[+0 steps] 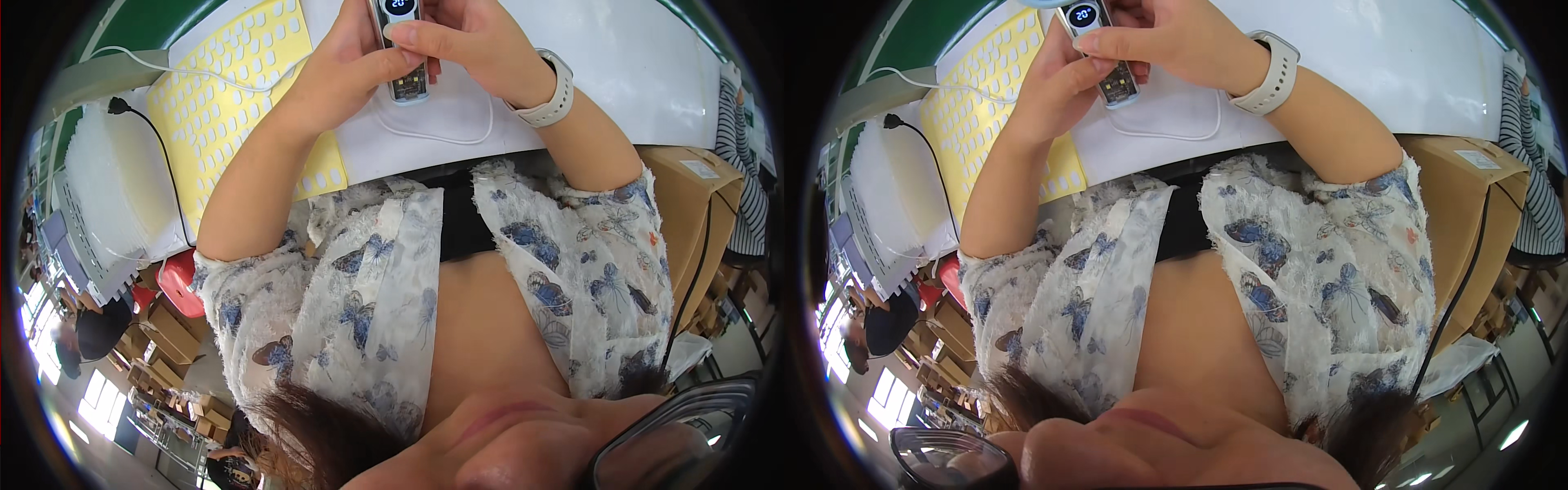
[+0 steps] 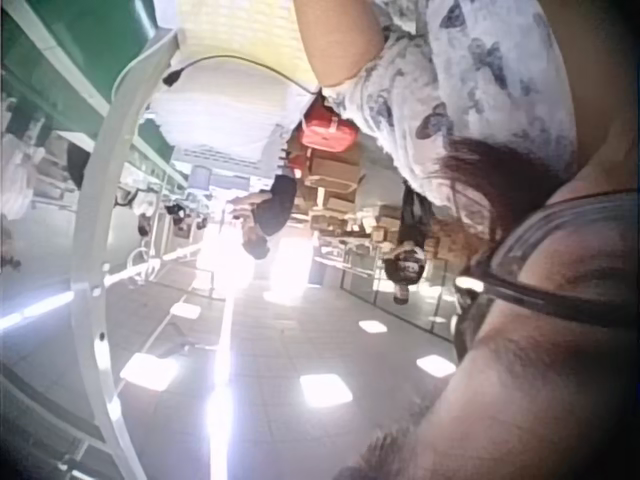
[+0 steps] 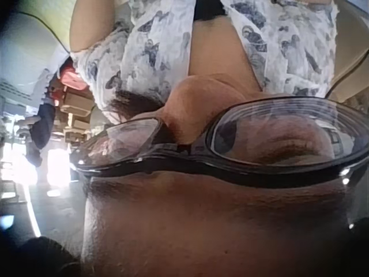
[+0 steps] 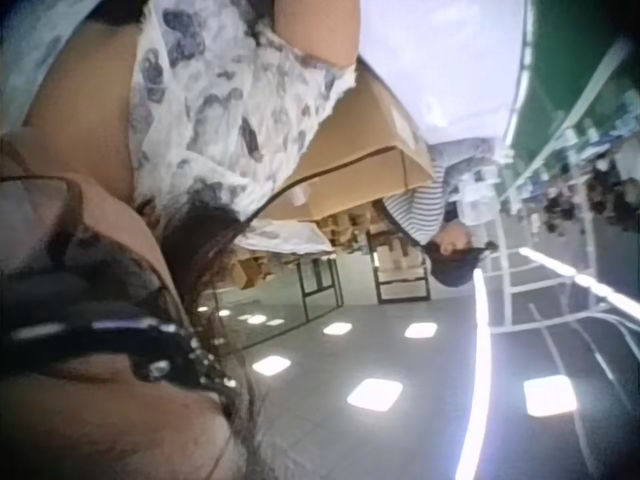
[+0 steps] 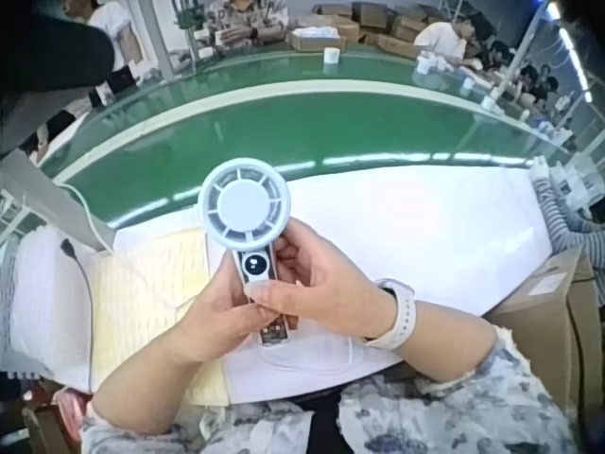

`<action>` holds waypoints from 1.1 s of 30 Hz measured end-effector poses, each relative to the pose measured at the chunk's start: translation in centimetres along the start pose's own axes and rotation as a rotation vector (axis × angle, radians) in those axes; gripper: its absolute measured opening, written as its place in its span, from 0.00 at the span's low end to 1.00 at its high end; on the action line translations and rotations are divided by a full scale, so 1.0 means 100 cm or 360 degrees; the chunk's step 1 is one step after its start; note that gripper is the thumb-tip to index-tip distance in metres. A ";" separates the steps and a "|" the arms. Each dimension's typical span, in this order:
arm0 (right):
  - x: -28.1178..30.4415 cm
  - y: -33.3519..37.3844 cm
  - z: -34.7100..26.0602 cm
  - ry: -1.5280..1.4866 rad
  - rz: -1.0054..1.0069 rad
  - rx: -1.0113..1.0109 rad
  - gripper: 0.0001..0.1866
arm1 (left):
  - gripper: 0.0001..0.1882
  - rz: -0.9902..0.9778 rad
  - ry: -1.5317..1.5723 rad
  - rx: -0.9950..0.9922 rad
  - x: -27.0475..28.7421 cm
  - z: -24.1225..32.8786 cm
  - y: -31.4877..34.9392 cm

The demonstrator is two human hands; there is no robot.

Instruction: The person tests portable electric fans by plugging a charging cable into each fan, pressing the power button, attaching an adhesive sticker from a sheet onto the device, and placing the fan into a plastic sleeve before putting it into a cardboard box.

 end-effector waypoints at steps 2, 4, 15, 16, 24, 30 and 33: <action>0.000 -0.002 0.002 -0.0014 0.0031 -0.0029 0.34 | 0.37 -0.0015 0.0148 0.0019 0.000 0.000 0.000; 0.001 -0.003 0.003 -0.0022 0.0048 -0.0038 0.34 | 0.37 0.0020 0.0167 0.0063 0.000 0.001 0.002; 0.011 -0.003 0.014 -0.0029 -0.0054 -0.0079 0.33 | 0.39 0.0095 0.0207 0.0128 -0.003 0.001 -0.001; 0.010 -0.003 0.012 -0.0030 -0.0055 -0.0079 0.33 | 0.39 0.0087 0.0211 0.0126 -0.003 0.001 -0.001; 0.005 -0.002 0.008 -0.0074 -0.0025 -0.0091 0.34 | 0.39 0.0132 0.0241 0.0198 -0.003 0.003 0.004; 0.004 -0.003 0.004 -0.0018 -0.0006 -0.0153 0.34 | 0.38 0.0157 0.0210 0.0257 -0.004 0.007 0.003; 0.006 -0.004 0.010 -0.0021 -0.0018 -0.0110 0.34 | 0.38 0.0094 0.0221 0.0189 0.000 0.002 0.004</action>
Point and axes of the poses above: each hand's wrist, its own y-axis away from the middle knuckle, its own x-axis out of the back of the hand, z = x × y, the point moved 2 cm from there along -y, towards the middle knuckle, and after that the axes turned 6 degrees about -z, right-handed, at the moved point
